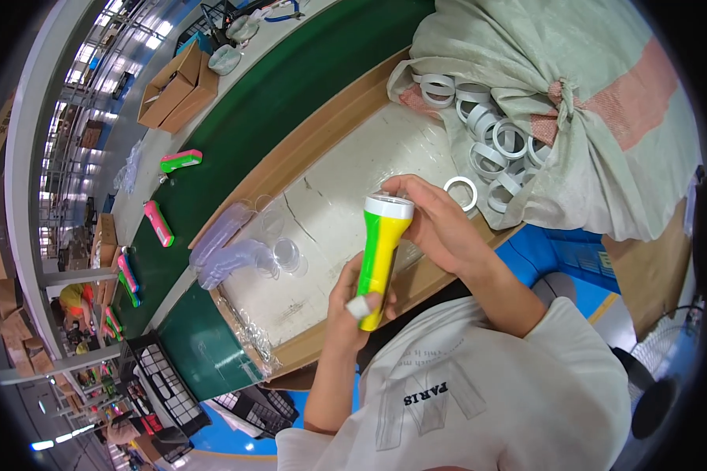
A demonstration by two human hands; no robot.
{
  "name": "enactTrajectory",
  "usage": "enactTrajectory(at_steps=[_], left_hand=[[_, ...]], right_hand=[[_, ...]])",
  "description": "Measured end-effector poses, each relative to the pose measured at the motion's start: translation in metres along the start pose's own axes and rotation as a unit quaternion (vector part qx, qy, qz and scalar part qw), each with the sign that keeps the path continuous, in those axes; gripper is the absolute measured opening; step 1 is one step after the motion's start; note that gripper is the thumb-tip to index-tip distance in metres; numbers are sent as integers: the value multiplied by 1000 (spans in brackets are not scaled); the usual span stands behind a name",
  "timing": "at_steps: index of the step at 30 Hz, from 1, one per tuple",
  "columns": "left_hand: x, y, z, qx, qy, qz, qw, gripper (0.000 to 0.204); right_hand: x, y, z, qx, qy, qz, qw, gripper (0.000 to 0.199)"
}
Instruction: Assembling the lens and reflector components onto the bodies of various plastic flashlights.
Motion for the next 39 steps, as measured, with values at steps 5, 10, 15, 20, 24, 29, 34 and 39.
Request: enactTrajectory(at_steps=[5, 10, 15, 20, 24, 29, 34, 39], left_hand=[[-7, 0, 5, 218, 105, 204, 949, 69], [-14, 3, 8, 180, 162, 135, 961, 66], [-35, 35, -104, -245, -50, -190, 949, 45], [-61, 42, -187, -288, -226, -207, 907, 44], [-44, 72, -194, -588, -198, -307, 722, 39], [-32, 105, -173, -767, -252, -422, 412, 43], [-45, 123, -174, -745, -191, -371, 520, 40], [-23, 92, -173, -733, -310, -369, 481, 34]], right_hand=[[-8, -5, 5, 27, -15, 13, 999, 28], [-18, 9, 7, 191, 7, -16, 981, 31], [-18, 7, 68, 755, 212, 50, 618, 36], [2, 15, 73, 874, 171, 102, 443, 36], [1, 24, 65, 891, 123, 116, 421, 24], [-1, -14, 49, 790, 222, 193, 538, 18], [-12, -62, 30, 645, 280, 250, 666, 15], [-38, -59, 1, 524, 124, 238, 808, 13]])
Point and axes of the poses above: each hand's wrist, its own x-axis away from the middle knuckle, its own y-axis out of the back of the hand, z = x × y, the point moved 8 cm from there along -x, towards the middle knuckle, and after that the axes turned 15 degrees about y, right-handed, at the moved point
